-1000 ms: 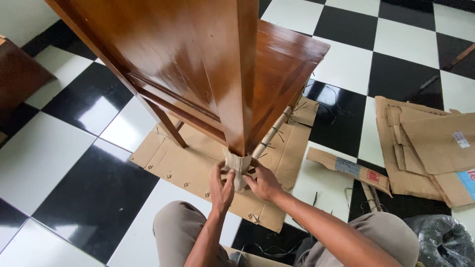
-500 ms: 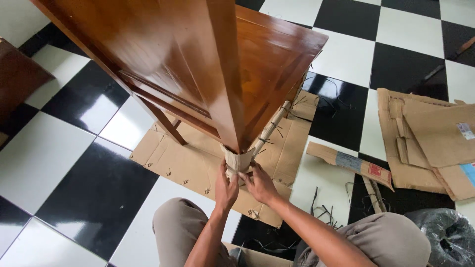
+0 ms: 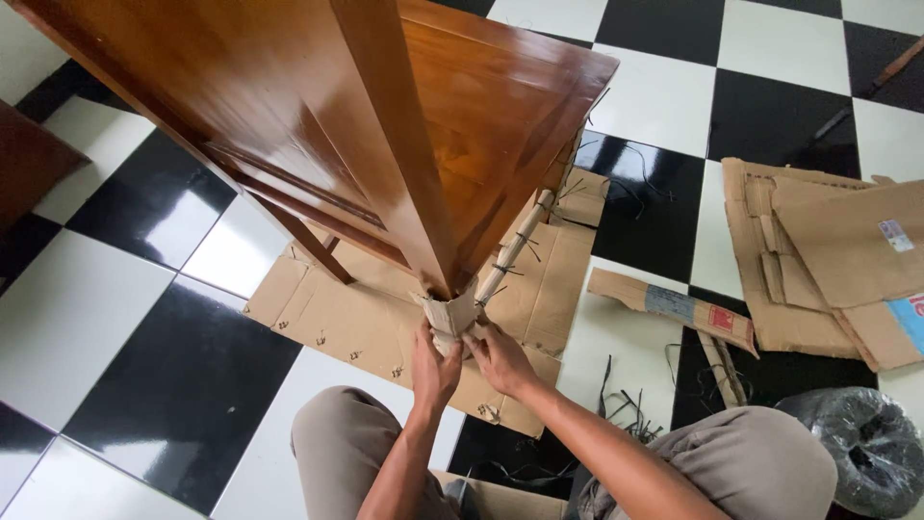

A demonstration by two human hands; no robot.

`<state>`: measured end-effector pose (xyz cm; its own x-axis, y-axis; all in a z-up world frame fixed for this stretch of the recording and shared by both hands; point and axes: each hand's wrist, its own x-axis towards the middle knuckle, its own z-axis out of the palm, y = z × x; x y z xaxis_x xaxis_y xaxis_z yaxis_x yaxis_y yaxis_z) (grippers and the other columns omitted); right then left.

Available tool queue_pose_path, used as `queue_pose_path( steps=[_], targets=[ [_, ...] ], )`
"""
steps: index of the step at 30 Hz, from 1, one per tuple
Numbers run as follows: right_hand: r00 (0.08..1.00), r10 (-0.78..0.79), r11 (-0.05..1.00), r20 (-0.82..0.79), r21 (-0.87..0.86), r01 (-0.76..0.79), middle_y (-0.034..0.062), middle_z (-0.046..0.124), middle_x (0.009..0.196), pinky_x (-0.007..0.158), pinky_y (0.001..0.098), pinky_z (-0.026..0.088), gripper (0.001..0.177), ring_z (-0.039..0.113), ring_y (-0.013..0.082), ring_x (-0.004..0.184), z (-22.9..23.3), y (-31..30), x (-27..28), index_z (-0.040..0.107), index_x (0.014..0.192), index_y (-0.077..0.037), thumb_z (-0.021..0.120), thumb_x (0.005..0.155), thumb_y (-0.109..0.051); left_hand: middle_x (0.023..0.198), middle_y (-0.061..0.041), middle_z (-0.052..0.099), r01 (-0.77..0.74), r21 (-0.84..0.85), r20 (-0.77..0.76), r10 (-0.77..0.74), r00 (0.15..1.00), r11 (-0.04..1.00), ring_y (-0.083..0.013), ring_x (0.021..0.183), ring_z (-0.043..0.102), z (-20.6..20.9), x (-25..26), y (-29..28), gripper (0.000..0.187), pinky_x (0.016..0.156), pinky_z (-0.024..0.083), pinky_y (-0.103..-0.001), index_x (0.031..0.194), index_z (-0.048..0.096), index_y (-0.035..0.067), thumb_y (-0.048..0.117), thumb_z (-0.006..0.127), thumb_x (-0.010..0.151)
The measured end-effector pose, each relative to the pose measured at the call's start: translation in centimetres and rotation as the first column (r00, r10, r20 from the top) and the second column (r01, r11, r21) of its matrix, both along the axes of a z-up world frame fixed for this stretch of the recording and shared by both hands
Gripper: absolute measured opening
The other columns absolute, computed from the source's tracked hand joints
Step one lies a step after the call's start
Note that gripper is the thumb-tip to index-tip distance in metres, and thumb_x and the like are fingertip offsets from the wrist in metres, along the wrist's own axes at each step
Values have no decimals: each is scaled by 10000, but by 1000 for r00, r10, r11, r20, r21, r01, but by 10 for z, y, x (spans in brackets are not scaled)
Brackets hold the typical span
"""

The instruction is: Wrapping a wooden chair leg with cardboard and securing it with plastic ties

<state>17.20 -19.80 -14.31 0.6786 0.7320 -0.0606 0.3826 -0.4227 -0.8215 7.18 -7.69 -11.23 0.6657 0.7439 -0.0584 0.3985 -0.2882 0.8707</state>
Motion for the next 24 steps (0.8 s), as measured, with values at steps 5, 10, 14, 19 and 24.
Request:
queue_pose_path(
  steps=[5,10,14,19,24],
  targets=[
    [1000,-20,1000,-3,0,20,296,584,1374,853,495,613,631,698,405,1103,17,-10,-4,476,1468,31,575,1045,-426,1394,-315,493,-28,-134,-139,9,990,991,-508,1321,514,23,-1,-3,869,1108,464,-589,1541,337,22,214,691,771],
    [999,-41,999,5,-10,41,326,558,1414,952,560,564,578,626,481,1196,57,-24,-2,502,1444,68,583,1041,-338,1488,-276,438,-39,-147,-372,-19,928,988,-452,1388,480,-56,-8,-2,977,1136,442,-556,1586,273,99,376,717,761],
    [992,-101,964,-77,-255,78,139,634,1400,1021,506,520,435,631,366,1241,52,-46,20,670,1264,-91,511,1026,-418,1254,-166,654,295,-39,-693,-239,680,955,-411,1191,657,-73,-12,-16,630,995,533,-526,1367,558,172,558,590,871],
    [974,-214,925,-69,-334,179,112,756,1175,982,519,524,515,697,379,1132,-19,-114,71,731,1279,-181,475,1007,-535,1130,-156,741,490,-68,-719,-383,580,869,-413,1119,698,-33,-3,-42,535,946,558,-516,1278,706,230,566,575,884],
    [965,-262,809,28,-539,236,145,764,1084,953,552,549,396,706,438,1058,-73,-196,81,791,1073,-173,490,946,-395,1141,-110,756,576,-51,-608,-483,630,816,-394,1076,717,-44,12,-70,517,927,564,-544,1272,707,232,523,578,865]
  ],
)
